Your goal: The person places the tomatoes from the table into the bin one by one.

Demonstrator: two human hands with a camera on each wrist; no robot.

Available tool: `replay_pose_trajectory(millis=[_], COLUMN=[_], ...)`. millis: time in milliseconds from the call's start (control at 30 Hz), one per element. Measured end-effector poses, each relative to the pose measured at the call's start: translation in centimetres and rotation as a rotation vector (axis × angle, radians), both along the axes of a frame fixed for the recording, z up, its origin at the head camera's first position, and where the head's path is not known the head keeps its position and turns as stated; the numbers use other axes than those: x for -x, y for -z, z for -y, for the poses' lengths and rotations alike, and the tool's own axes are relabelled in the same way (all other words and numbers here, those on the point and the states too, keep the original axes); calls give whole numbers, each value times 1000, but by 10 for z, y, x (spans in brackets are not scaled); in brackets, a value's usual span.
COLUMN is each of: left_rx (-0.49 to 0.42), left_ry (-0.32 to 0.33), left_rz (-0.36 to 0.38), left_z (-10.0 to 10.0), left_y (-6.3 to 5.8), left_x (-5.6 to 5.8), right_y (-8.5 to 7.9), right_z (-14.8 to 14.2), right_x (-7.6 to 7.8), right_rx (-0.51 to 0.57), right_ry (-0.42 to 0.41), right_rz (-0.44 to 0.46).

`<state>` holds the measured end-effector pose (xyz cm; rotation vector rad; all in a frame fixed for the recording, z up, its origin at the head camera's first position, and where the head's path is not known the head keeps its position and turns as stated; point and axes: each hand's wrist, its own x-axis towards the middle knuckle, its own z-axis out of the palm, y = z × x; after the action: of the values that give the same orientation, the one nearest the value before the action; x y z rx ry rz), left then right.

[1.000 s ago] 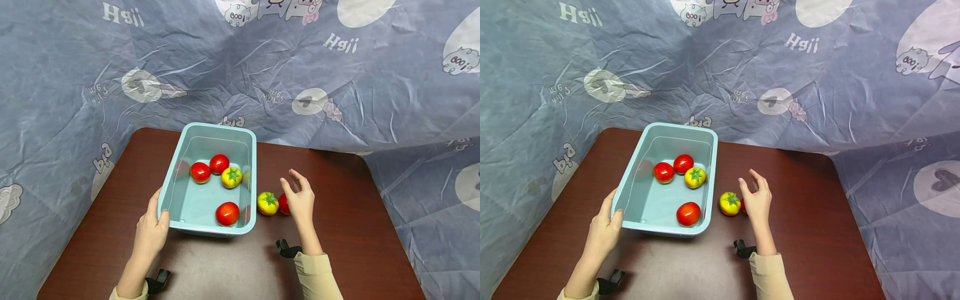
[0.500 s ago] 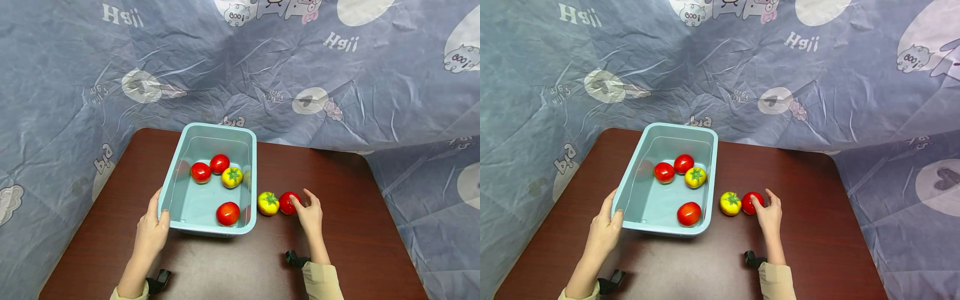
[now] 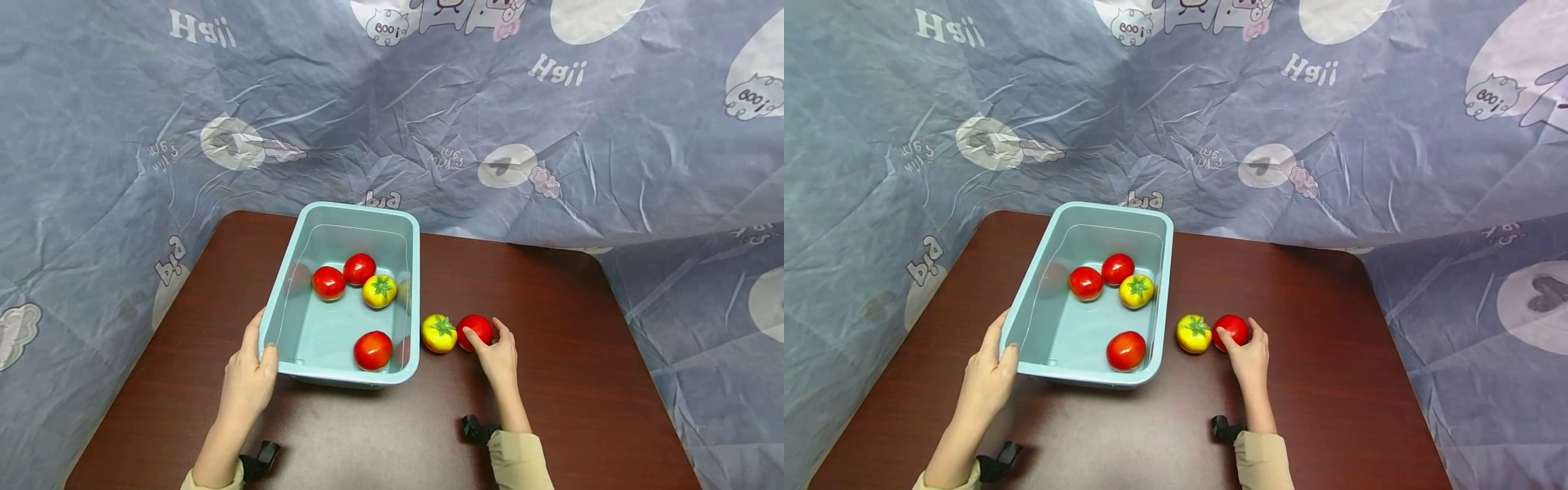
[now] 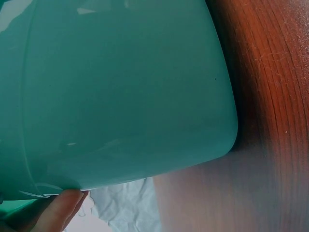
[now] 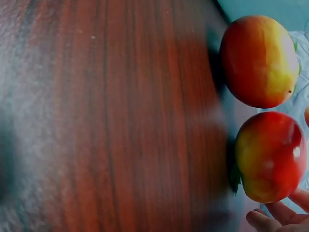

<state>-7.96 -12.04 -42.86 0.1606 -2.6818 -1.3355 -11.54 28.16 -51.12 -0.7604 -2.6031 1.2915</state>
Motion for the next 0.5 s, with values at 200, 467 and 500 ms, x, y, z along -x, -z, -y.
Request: replay_pose_trajectory(millis=[200, 467, 500], left_rx=[10, 5, 5], left_ry=[-8, 2, 2], left_rz=[-9, -1, -3], left_z=[0, 0, 0], left_y=[1, 0, 0], left_x=[-1, 0, 0], right_y=[3, 6, 6], right_z=[3, 5, 5], right_x=[2, 2, 2], right_rx=[-8, -22, -23], right_ry=[-3, -4, -5], right_rz=[17, 25, 21])
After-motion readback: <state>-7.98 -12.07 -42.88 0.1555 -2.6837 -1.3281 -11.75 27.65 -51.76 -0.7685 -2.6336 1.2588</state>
